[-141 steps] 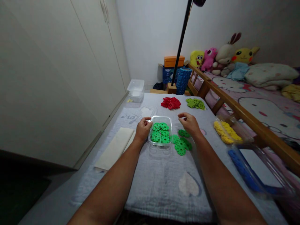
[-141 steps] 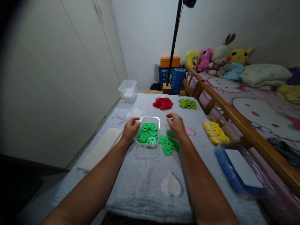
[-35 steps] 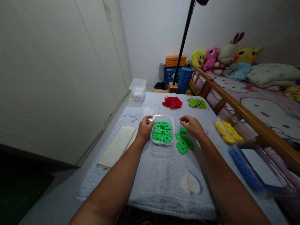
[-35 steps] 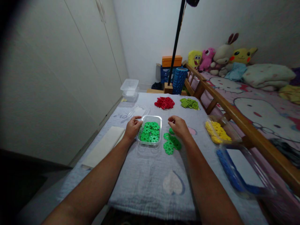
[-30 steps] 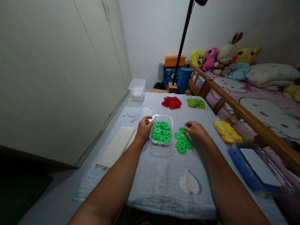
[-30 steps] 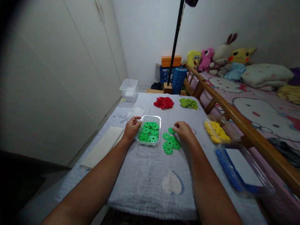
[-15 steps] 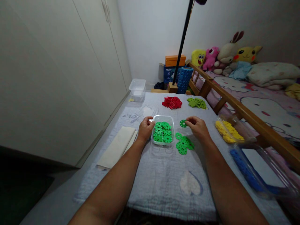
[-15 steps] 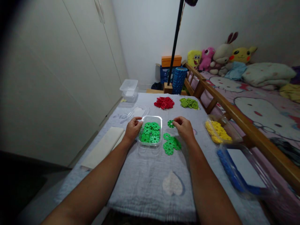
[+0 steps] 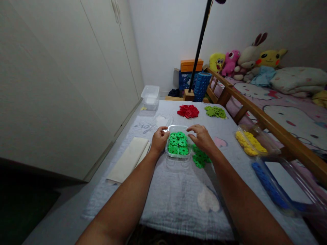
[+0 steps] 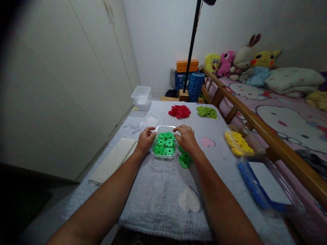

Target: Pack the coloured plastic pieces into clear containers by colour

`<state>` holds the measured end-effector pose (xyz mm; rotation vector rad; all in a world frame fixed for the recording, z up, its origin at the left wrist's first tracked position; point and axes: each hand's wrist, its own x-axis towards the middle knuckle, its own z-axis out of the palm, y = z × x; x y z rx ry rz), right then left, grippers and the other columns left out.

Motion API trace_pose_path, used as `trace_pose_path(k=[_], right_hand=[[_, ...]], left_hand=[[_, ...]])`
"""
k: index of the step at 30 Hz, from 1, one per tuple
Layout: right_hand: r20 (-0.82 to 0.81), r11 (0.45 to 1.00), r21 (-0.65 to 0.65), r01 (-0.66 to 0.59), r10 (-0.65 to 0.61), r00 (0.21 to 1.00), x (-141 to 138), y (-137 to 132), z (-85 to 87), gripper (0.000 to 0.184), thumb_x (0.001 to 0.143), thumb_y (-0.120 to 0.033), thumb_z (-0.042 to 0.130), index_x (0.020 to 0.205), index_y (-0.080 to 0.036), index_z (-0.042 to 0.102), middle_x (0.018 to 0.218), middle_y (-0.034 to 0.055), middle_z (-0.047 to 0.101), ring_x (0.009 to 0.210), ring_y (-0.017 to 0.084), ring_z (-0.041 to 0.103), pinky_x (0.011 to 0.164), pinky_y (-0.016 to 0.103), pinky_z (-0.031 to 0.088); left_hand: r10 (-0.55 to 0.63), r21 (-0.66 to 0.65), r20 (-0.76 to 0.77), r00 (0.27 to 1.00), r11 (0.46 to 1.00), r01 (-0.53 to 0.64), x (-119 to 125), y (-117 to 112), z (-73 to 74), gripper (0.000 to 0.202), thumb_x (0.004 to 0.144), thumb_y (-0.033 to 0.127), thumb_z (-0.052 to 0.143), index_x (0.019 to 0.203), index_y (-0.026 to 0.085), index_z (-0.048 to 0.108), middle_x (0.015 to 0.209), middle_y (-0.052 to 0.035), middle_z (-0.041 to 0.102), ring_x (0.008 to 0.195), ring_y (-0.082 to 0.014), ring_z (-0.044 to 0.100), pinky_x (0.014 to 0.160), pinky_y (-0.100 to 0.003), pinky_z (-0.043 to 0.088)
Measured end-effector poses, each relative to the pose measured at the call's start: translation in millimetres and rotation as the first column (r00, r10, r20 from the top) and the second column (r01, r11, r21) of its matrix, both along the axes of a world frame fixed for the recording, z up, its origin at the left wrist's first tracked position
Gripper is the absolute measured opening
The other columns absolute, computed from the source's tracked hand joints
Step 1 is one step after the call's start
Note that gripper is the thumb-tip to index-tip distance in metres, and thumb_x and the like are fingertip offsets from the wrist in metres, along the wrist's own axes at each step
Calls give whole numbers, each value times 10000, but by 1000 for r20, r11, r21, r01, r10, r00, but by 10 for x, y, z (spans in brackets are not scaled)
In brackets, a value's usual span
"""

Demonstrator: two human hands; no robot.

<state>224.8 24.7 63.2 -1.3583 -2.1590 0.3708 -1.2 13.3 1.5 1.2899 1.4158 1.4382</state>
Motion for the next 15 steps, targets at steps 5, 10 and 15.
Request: trace_pose_path(k=[5,10,15], right_hand=[[-11,993,-77,91,-92,996,368,56,-2,141,863,-194,648,944,-200,763,998,78,754,848,204,650,850,338,486],[129,952,-305,18,23,991,522,-25,-147,64,784,-250,738,830,-207,730,804,22,716,721,163,614,667,264,438],[168,960,-279,24,24,985,441,-98,-287,168,685,-214,798,774,-216,655,802,10,669,732,163,586,655,262,412]], left_hand=[[-6,-5,8,1000,1000,6,-4,6,-3,351,794,406,660,1057,175,650,601,86,441,545,-119,422,557,-237,324],[-1,-10,12,1000,1000,1,-9,12,-7,346,784,398,664,1046,173,654,603,88,434,534,-112,409,550,-234,320],[-5,-8,18,1000,1000,5,-10,7,-19,359,780,412,665,1051,177,655,608,88,432,531,-110,395,548,-234,315]])
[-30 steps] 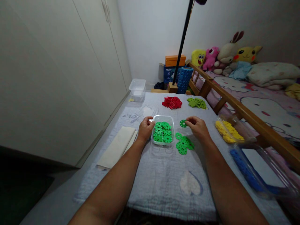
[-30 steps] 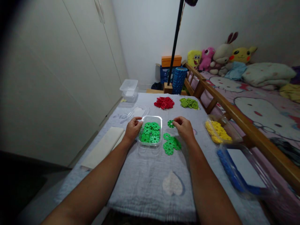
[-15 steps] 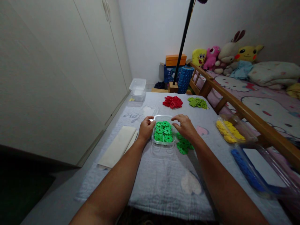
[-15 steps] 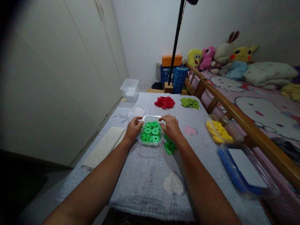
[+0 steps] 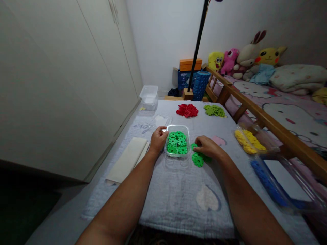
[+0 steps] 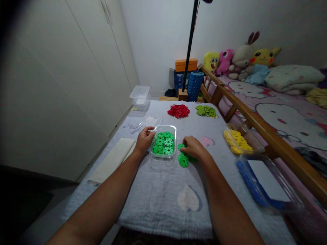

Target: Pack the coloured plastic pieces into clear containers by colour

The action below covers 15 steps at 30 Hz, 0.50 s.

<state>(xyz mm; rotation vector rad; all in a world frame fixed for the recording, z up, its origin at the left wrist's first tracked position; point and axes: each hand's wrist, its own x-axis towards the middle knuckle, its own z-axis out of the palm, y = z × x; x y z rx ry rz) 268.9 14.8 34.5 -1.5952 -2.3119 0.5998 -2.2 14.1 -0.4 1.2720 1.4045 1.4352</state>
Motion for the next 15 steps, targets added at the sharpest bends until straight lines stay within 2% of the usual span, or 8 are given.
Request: trace_pose_path(k=[4,7,9,12,15], right_hand=[[-98,999,-24,29,-32,995,-8,-1,-47,190,670,-176,763,734,-227,591,733,-20,633,673,153,559,616,261,389],[-240,996,-66,61,-76,968,54,29,-67,104,723,-235,696,707,-228,593,656,-21,615,626,154,550,580,263,388],[-338,991,-52,127,-137,931,100,58,-47,101,748,-299,664,702,-225,612,651,-2,629,627,165,563,579,274,408],[-465,965,15,260,-224,857,107,98,60,162,757,-377,667,741,-218,639,692,21,662,653,179,587,619,299,444],[-534,967,52,249,-184,826,-33,123,224,186,767,-393,677,798,-211,657,724,24,676,675,179,599,641,298,453]], left_hand=[[4,-10,6,1000,1000,-4,0,-7,4,360,776,411,671,1051,180,657,613,86,439,527,-109,400,542,-234,315],[0,-10,7,1000,1000,1,2,-9,14,352,783,402,671,1054,177,658,605,87,439,523,-108,402,540,-233,315],[1,-6,8,1000,1000,-1,5,-8,19,349,785,399,672,1053,177,659,602,88,439,522,-107,403,540,-232,313],[2,-8,11,1000,1000,-2,7,-6,20,346,783,399,676,1049,178,658,603,88,441,523,-109,408,541,-233,313],[2,-4,4,1000,1000,-2,6,-8,19,338,785,395,674,1044,178,659,598,87,443,525,-112,411,543,-235,314]])
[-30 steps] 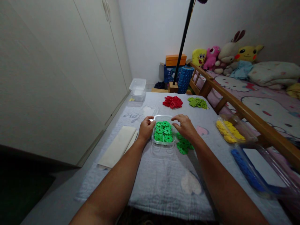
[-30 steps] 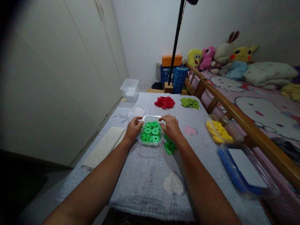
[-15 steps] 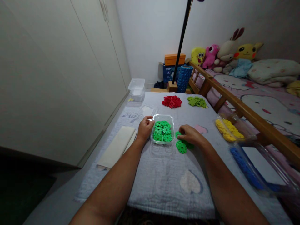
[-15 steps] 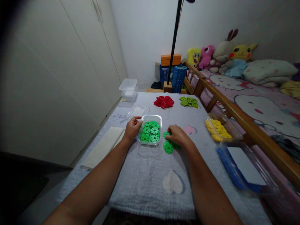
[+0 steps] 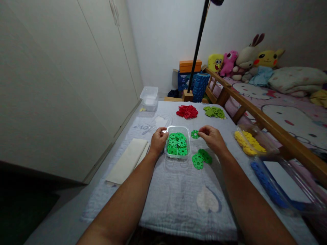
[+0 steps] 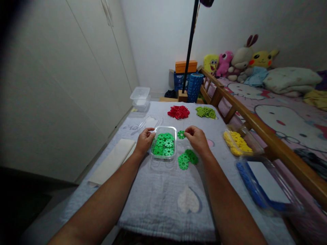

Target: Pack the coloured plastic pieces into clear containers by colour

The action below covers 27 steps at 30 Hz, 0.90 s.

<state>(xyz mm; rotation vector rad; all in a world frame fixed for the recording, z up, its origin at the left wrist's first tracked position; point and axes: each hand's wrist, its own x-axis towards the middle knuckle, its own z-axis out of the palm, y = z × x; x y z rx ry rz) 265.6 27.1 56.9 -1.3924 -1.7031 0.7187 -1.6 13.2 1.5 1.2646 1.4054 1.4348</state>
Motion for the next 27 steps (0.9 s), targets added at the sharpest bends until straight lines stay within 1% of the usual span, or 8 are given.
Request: trace_pose_path(k=[2,6,11,14,18,20,23,27], right_hand=[[21,997,11,-77,77,997,-178,16,99,138,781,-345,677,814,-212,659,732,14,682,680,171,602,647,286,450],[190,978,-9,-208,206,960,-611,82,198,51,785,-179,687,770,-213,652,724,-9,686,673,150,601,677,268,438],[313,988,-11,-151,147,938,-883,179,165,97,795,-120,677,783,-216,680,780,14,724,725,164,630,701,269,446],[297,994,41,-100,83,951,-733,192,153,91,816,-147,646,833,-208,712,864,42,753,789,180,655,758,289,470],[273,998,45,-45,31,962,-255,152,148,102,826,-209,631,863,-200,726,859,43,752,760,176,640,745,290,477],[310,998,-33,-62,69,948,10,106,115,84,813,-233,645,839,-202,719,816,29,739,725,170,629,702,282,468],[383,966,-224,-129,209,900,324,6,8,54,760,-243,693,801,-214,713,753,7,716,682,163,618,633,265,446],[350,903,-390,-179,325,879,503,-126,-186,169,684,-225,736,850,-212,706,750,-4,696,676,158,611,607,257,438]], left_hand=[[-2,4,-6,1000,1000,2,-1,-4,1,336,791,397,669,1045,178,661,596,87,443,525,-113,411,545,-237,315],[7,-4,-2,1000,1000,-7,1,-8,11,340,785,399,679,1045,180,667,598,87,448,529,-116,425,549,-238,323],[21,-3,-2,1000,1000,-21,2,-2,14,319,781,380,695,1034,186,680,589,84,454,539,-120,450,551,-238,335],[11,0,4,1000,1000,-11,-1,1,8,319,785,378,691,1037,183,678,590,84,455,540,-119,449,552,-236,334],[1,8,-9,1000,1000,-1,-4,8,-5,334,791,389,671,1047,174,669,602,84,456,536,-114,428,553,-235,332],[2,9,-12,1000,1000,-2,-4,12,-9,339,788,392,668,1047,173,667,604,83,457,533,-113,425,551,-234,331],[7,6,-6,1000,1000,-7,-4,16,-11,336,781,389,673,1040,175,670,602,81,461,532,-115,434,547,-235,328],[8,0,-3,1000,1000,-8,-6,13,-11,347,775,389,681,1049,176,670,600,81,466,528,-116,441,542,-235,330]])
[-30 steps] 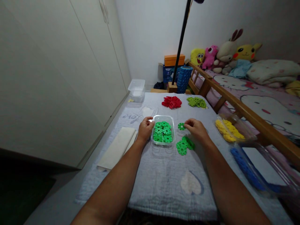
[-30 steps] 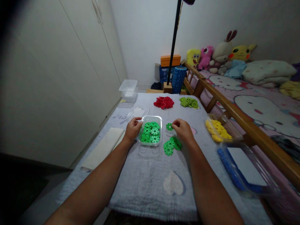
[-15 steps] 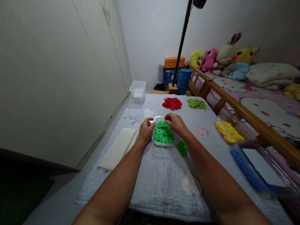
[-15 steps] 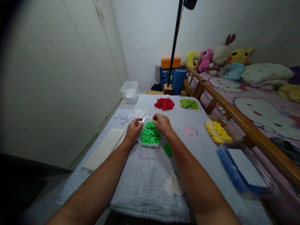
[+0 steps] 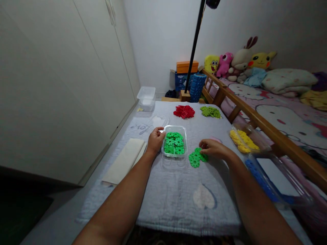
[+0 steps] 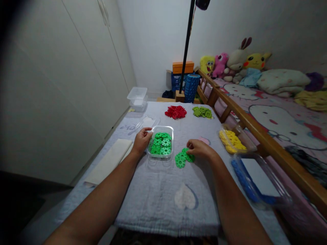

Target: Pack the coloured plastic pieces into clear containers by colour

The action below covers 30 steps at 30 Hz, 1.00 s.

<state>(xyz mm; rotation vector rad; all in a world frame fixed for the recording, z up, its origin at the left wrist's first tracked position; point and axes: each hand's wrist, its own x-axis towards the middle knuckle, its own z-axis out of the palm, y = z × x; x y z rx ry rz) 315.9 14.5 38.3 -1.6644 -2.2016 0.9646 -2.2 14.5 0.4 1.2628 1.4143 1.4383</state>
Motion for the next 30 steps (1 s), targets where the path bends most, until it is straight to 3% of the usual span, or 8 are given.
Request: trace_pose_path(k=[7,11,17,22,27,30], right_hand=[[-133,999,-40,22,-27,991,28,-36,-179,164,663,-252,691,805,-195,633,711,-11,615,643,150,543,582,273,394],[-149,997,-35,68,-73,986,55,-58,-142,155,681,-287,671,801,-196,635,698,-6,599,637,156,528,596,290,384],[-77,998,-67,-18,13,997,82,-158,-58,257,616,-299,747,817,-205,618,748,-18,595,703,161,531,624,285,380],[-86,996,-80,36,-43,995,119,-185,-39,277,625,-274,725,868,-215,606,711,-37,570,667,158,528,593,279,365],[-197,996,-91,-9,-10,980,216,-179,175,167,669,-325,707,758,-199,645,691,-17,578,651,152,518,597,280,389],[-296,999,-36,-9,-2,955,96,-128,356,195,707,-377,707,765,-195,670,703,-9,619,664,155,544,627,283,419]], left_hand=[[-18,8,-6,1000,1000,18,-6,-4,-1,372,777,417,663,1055,170,650,601,86,457,520,-111,408,541,-234,324],[-19,7,-13,1000,1000,19,-9,0,-5,390,776,434,654,1060,167,648,602,85,455,523,-112,408,541,-237,320],[-19,4,-13,1000,1000,19,-6,5,-11,405,775,448,647,1064,165,647,602,88,438,525,-113,405,545,-240,323],[-14,6,-20,1000,1000,14,-6,8,-15,400,775,443,648,1065,167,652,604,86,441,528,-113,406,546,-240,319],[-13,8,-7,1000,1000,13,-4,15,-26,375,779,435,657,1049,174,656,603,85,442,532,-115,417,546,-239,322],[-14,9,-4,1000,1000,14,-2,13,-22,368,781,429,657,1044,170,654,602,85,445,534,-114,416,549,-237,329]])
